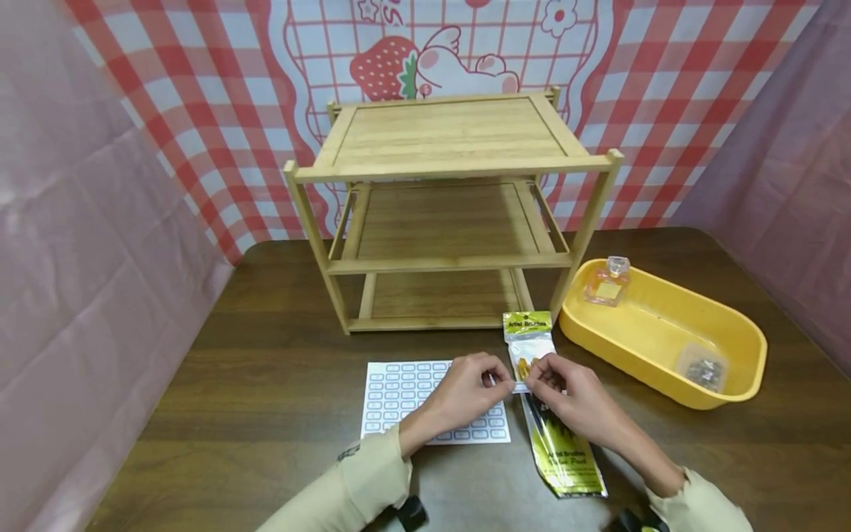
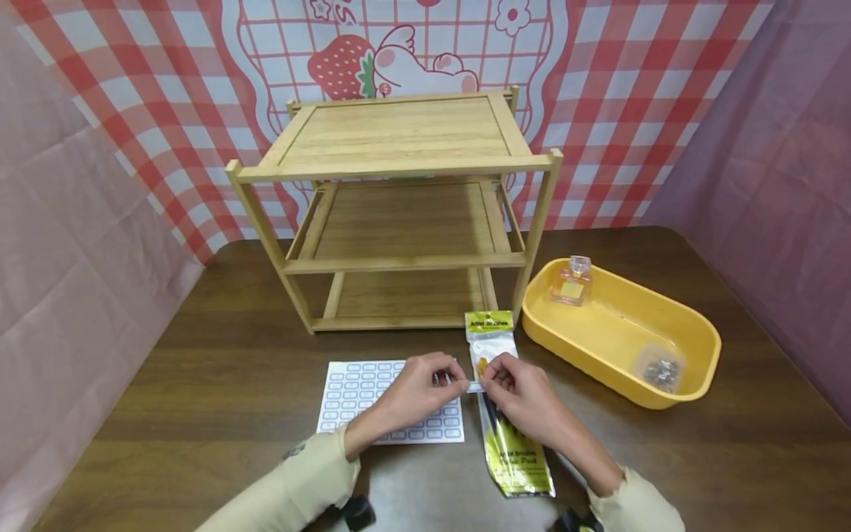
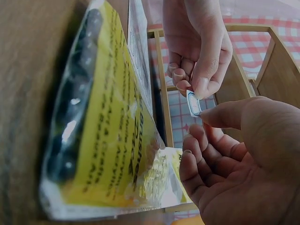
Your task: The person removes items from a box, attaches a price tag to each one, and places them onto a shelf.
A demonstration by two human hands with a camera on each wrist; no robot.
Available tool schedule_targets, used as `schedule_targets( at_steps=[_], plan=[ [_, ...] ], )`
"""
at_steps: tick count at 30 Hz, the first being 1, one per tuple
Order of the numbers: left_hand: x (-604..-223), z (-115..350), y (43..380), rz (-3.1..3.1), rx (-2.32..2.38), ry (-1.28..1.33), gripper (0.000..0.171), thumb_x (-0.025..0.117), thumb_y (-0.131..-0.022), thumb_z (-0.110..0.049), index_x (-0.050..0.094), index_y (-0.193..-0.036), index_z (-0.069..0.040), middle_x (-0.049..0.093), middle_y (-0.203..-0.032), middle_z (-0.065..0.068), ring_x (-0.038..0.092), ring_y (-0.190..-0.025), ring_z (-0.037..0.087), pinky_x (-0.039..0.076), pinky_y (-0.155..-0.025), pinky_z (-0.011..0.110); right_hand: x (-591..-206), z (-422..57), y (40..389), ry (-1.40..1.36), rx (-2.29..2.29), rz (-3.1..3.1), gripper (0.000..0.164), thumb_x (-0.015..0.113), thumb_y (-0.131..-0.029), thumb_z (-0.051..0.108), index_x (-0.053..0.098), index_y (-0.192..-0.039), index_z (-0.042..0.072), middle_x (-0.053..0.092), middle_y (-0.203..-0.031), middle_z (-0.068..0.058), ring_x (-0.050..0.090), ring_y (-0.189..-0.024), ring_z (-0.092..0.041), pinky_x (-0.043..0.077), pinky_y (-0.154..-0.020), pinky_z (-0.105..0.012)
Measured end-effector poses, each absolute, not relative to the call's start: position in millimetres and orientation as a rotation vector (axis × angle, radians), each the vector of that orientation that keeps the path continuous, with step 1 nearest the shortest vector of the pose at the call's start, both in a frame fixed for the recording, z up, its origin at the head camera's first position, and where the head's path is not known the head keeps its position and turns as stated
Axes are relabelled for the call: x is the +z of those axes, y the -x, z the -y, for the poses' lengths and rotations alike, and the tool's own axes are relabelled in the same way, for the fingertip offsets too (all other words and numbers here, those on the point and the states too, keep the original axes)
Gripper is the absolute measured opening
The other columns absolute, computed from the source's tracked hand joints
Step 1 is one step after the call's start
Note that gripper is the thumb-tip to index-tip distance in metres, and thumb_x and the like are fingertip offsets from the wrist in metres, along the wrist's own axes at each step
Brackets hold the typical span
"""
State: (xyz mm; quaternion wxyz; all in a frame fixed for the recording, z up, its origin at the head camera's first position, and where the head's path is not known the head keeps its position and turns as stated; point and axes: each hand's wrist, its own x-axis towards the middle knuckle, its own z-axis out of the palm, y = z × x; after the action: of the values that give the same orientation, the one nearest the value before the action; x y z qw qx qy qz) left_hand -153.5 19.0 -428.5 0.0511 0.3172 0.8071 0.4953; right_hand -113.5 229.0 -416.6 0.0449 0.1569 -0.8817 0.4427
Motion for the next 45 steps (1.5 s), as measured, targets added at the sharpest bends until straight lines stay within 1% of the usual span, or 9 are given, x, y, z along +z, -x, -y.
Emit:
schedule_targets(
  at_steps=[9, 14, 21, 29, 37, 45],
  plan=[
    [-430.2, -25.5, 152.6, -2.445, 1.501, -0.985, 0.005, 0.073, -0.092, -0.004, 0.075, -0.089, -0.006, 0.064, -0.083, -0.005, 0.054, -0.073, 0.000, 0.049, -0.067, 0.016, -418.7, -234.0, 109.4, -0.423, 1.331, 2.722, 0.010, 0.071, -0.096, 0.002, 0.065, -0.092, 0.009, 0.058, -0.079, 0.005, 0.053, -0.072, -0.007, 0.047, -0.061, -0.024],
    [-431.4, -29.4, 152.5, -2.424, 1.504, -0.983, 0.005, 0.073, -0.091, -0.002, 0.075, -0.089, -0.006, 0.063, -0.083, -0.005, 0.054, -0.073, -0.001, 0.051, -0.068, 0.015, -419.4, -236.4, 107.8, -0.414, 1.320, 2.719, 0.010, 0.070, -0.095, 0.000, 0.065, -0.092, 0.008, 0.058, -0.079, 0.005, 0.053, -0.071, -0.007, 0.048, -0.060, -0.024],
    [-432.8, -34.6, 152.2, -2.428, 1.493, -1.003, 0.007, 0.074, -0.091, -0.002, 0.075, -0.085, -0.005, 0.060, -0.079, -0.007, 0.052, -0.071, -0.001, 0.049, -0.065, 0.014, -421.1, -240.0, 106.5, -0.382, 1.296, 2.746, 0.013, 0.069, -0.094, -0.003, 0.064, -0.091, 0.009, 0.059, -0.078, 0.004, 0.053, -0.070, -0.008, 0.048, -0.059, -0.024],
    [-435.0, -38.3, 151.0, -2.453, 1.445, -1.003, 0.006, 0.075, -0.091, -0.006, 0.075, -0.086, -0.008, 0.059, -0.079, -0.010, 0.052, -0.071, -0.002, 0.049, -0.065, 0.013, -421.0, -242.8, 104.1, -0.372, 1.276, 2.759, 0.013, 0.070, -0.094, -0.001, 0.064, -0.090, 0.010, 0.057, -0.076, 0.005, 0.051, -0.068, -0.007, 0.046, -0.057, -0.024],
    [-436.6, -42.7, 149.4, -2.430, 1.436, -1.003, 0.004, 0.074, -0.092, -0.006, 0.076, -0.089, -0.006, 0.061, -0.080, -0.008, 0.053, -0.070, -0.003, 0.050, -0.064, 0.012, -422.8, -247.1, 102.1, -0.372, 1.268, 2.763, 0.014, 0.071, -0.093, -0.002, 0.064, -0.089, 0.010, 0.057, -0.076, 0.005, 0.051, -0.067, -0.006, 0.046, -0.055, -0.024],
    [-437.8, -46.2, 147.5, -2.428, 1.414, -0.988, 0.005, 0.075, -0.092, -0.008, 0.076, -0.088, -0.008, 0.062, -0.081, -0.009, 0.054, -0.070, -0.003, 0.049, -0.064, 0.012, -426.7, -252.1, 99.5, -0.386, 1.277, 2.761, 0.014, 0.073, -0.093, -0.001, 0.063, -0.090, 0.009, 0.057, -0.077, 0.005, 0.051, -0.067, -0.005, 0.046, -0.055, -0.023]
  ],
)
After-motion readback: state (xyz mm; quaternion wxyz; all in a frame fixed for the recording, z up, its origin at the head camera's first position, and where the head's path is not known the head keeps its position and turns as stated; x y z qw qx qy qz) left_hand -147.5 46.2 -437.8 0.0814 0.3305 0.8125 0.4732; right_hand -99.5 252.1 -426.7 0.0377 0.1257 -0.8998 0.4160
